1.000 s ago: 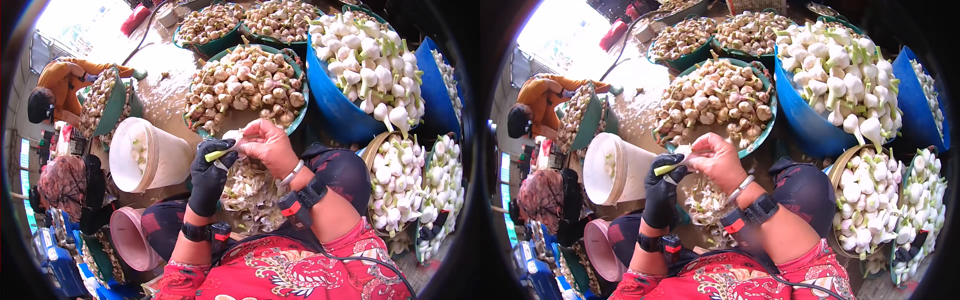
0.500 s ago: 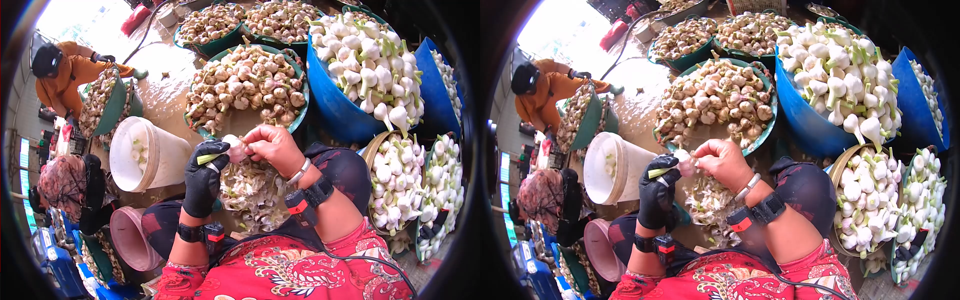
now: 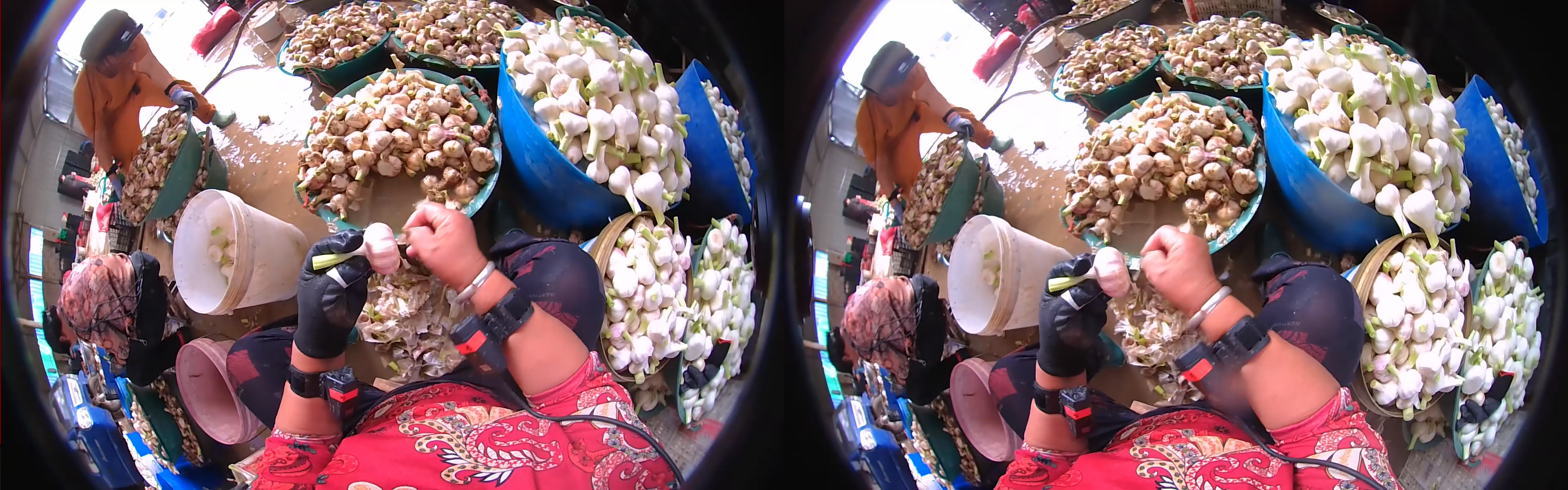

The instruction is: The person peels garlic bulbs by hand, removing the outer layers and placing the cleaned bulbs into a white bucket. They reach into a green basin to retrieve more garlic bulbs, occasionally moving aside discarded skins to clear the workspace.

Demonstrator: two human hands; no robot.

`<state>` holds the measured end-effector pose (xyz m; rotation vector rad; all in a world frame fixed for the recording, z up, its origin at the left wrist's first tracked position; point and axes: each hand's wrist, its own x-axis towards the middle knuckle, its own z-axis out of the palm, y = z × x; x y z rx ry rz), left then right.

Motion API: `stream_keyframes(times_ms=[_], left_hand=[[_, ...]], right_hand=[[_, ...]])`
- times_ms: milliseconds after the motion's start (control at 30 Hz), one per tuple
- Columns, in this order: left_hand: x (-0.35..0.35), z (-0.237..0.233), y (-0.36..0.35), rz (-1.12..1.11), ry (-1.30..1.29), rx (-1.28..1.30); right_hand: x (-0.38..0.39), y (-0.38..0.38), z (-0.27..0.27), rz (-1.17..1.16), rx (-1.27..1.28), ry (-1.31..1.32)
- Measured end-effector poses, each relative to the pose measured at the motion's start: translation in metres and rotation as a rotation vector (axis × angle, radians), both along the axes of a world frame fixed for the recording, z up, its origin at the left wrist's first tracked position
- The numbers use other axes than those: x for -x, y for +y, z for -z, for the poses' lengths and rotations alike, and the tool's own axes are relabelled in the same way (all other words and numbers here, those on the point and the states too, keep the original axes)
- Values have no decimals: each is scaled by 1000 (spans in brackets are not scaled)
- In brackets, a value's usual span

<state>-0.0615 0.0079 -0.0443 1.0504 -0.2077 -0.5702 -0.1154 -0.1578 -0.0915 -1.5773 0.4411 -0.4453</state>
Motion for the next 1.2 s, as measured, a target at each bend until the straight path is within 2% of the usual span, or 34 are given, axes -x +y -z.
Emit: stream_keyframes(times_ms=[33, 67, 133, 200, 233, 300, 333, 400, 433, 500, 567, 633, 667, 700, 733, 800, 833, 900, 933, 1033, 1133, 1200], left_hand=[[-1, -1, 2, -3, -5, -1], [-2, -3, 3, -19, -39, -22], [-4, -2, 5, -39, -72, -40], [-10, 2, 7, -8, -492, -228], [-10, 2, 8, -7, -490, -229], [-11, 4, 6, 11, -730, -403], [-10, 6, 5, 14, -727, -402], [-7, 9, 2, -9, -343, -150], [-6, 8, 0, -8, -342, -150], [-2, 7, -3, -71, -43, -55], [-6, 13, 2, -10, -58, -7], [-9, 14, 3, 45, -76, 41], [-8, 13, 3, 28, -277, -36], [-8, 12, 3, 9, -477, -112], [-6, 7, 4, 7, -477, -112], [-3, -7, 5, -9, -694, -387], [-2, -12, 5, -9, -694, -387], [0, -16, 3, 25, -959, -590], [-1, -11, 3, 27, -956, -589], [-4, 2, -1, 98, -1213, -629], [-3, 9, -2, 126, -1248, -647], [-2, 7, -3, 124, -1298, -686]], right_hand=[[1, -5, -9, -61, -408, -13], [3, -7, -22, -92, -552, -15], [10, -10, -36, -268, -615, -40], [11, -3, -39, -309, -570, -24], [11, -1, -39, -347, -522, -10], [13, -1, -38, -331, -455, -7], [14, -1, -38, -318, -389, -7], [15, 1, -37, -288, -369, -39], [15, 2, -37, -260, -349, -74], [17, 1, -33, -224, -330, -107], [17, 0, -27, -235, -41, -103], [16, -6, -28, -213, -60, -38], [15, -9, -29, -190, -79, 30], [11, -12, -26, -203, -325, -20], [12, -11, -29, -204, -324, -19], [12, -8, -40, -295, -561, 67], [12, -7, -41, -294, -561, 68], [13, -7, -43, -302, -516, 76], [14, -7, -42, -305, -491, 80], [11, -7, -31, -261, -419, 108], [10, -6, -21, -237, -323, 132], [9, -3, -20, -183, -117, 101]])
